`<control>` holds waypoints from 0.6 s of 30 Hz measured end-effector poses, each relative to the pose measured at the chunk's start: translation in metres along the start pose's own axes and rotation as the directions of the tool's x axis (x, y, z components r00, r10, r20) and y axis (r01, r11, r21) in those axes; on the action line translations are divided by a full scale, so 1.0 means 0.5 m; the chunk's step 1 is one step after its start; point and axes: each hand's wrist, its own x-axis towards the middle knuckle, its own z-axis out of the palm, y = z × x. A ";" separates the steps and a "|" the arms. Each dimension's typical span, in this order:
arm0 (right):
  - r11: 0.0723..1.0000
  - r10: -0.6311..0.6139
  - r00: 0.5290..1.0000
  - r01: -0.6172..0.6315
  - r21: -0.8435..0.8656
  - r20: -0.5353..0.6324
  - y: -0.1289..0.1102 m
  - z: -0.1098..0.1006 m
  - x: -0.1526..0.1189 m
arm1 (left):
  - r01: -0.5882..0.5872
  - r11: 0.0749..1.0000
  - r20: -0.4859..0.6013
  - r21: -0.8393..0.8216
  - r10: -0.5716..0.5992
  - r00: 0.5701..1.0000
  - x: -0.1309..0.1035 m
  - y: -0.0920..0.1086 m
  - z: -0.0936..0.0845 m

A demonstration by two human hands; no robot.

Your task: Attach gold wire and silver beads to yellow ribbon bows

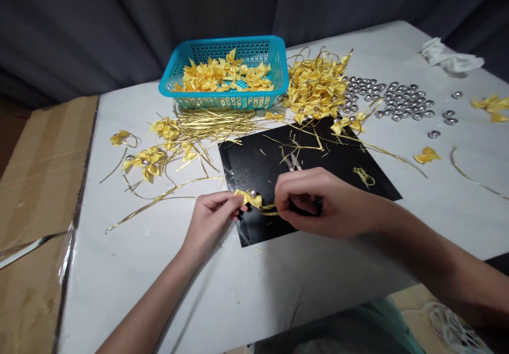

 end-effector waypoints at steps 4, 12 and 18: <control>0.962 0.005 0.964 -0.077 0.263 0.266 -0.014 -0.034 -0.010 | -0.002 0.995 -0.047 -0.101 -0.002 0.999 0.005 -0.004 0.001; 0.971 0.181 0.982 -0.170 0.168 -0.052 0.004 0.054 0.014 | -0.043 0.999 0.006 0.015 0.043 0.999 -0.004 0.003 0.002; 0.989 0.144 0.955 -0.131 0.066 -0.259 0.021 0.085 0.021 | 0.088 0.995 0.100 0.047 -0.092 0.991 -0.007 0.013 0.003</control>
